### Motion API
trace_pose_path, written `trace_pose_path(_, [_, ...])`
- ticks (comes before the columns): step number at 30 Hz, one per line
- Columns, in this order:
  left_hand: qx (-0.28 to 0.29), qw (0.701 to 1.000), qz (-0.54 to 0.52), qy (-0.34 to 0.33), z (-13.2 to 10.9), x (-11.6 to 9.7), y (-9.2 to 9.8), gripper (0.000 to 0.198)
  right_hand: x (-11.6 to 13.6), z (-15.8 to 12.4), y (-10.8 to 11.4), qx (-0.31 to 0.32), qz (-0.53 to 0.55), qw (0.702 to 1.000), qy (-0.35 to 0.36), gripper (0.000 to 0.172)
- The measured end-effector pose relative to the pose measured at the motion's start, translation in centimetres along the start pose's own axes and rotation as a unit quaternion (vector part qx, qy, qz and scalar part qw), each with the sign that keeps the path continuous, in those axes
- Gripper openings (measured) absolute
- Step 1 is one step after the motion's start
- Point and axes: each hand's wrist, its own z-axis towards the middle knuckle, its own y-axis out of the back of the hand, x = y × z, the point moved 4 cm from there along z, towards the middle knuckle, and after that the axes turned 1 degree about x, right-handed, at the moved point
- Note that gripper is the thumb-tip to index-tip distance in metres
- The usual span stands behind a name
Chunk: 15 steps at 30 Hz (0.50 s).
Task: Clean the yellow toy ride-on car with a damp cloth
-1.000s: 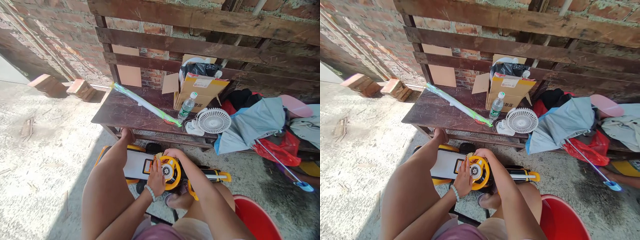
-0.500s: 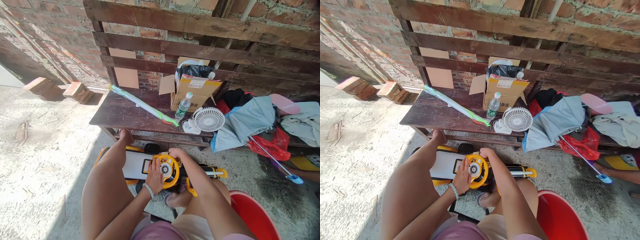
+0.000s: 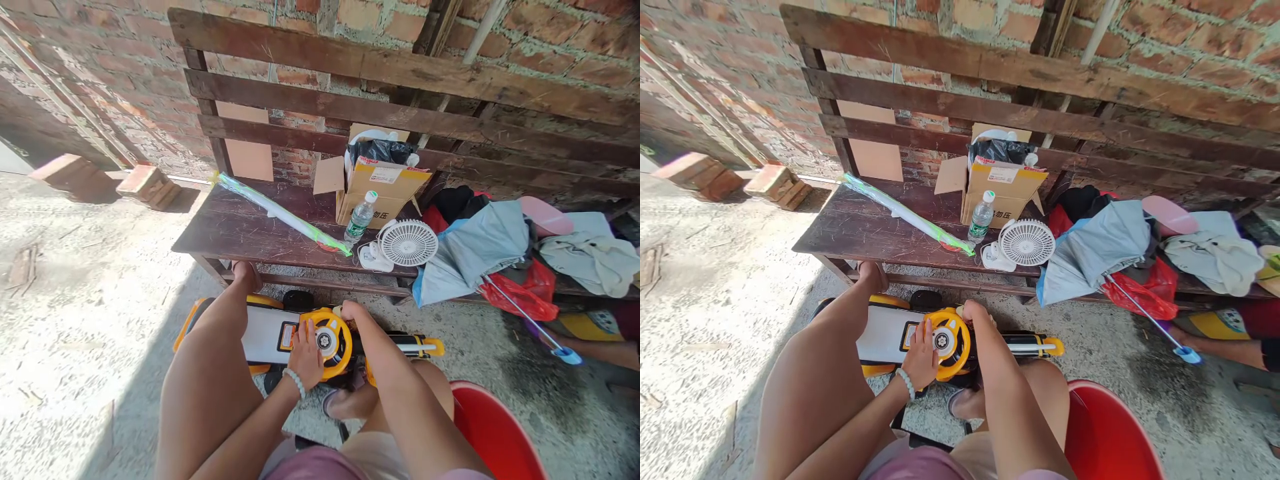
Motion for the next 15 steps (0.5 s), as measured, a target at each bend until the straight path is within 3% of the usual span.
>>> trace_pose_path(6, [-0.02, 1.0, -0.013, 0.007, 0.3, 0.2, -0.2, 0.086, 2.4, -1.5, 0.0, -0.05, 0.111, 0.991, 0.048, 0.031])
trace_pose_path(10, [-0.012, 0.998, -0.057, 0.014, 0.4, 0.8, -0.3, 0.086, 4.0, -3.4, 1.3, -0.11, 0.184, 0.973, 0.09, 0.03])
trace_pose_path(13, [-0.018, 0.987, -0.157, 0.025, 0.6, 1.3, -0.1, 0.087, 4.0, -6.3, 3.4, -0.198, 0.233, 0.944, 0.127, 0.028])
trace_pose_path(15, [-0.043, 0.957, -0.277, 0.071, 1.1, 1.9, 0.3, 0.083, 3.4, -8.9, 4.7, -0.243, 0.259, 0.924, 0.145, 0.027])
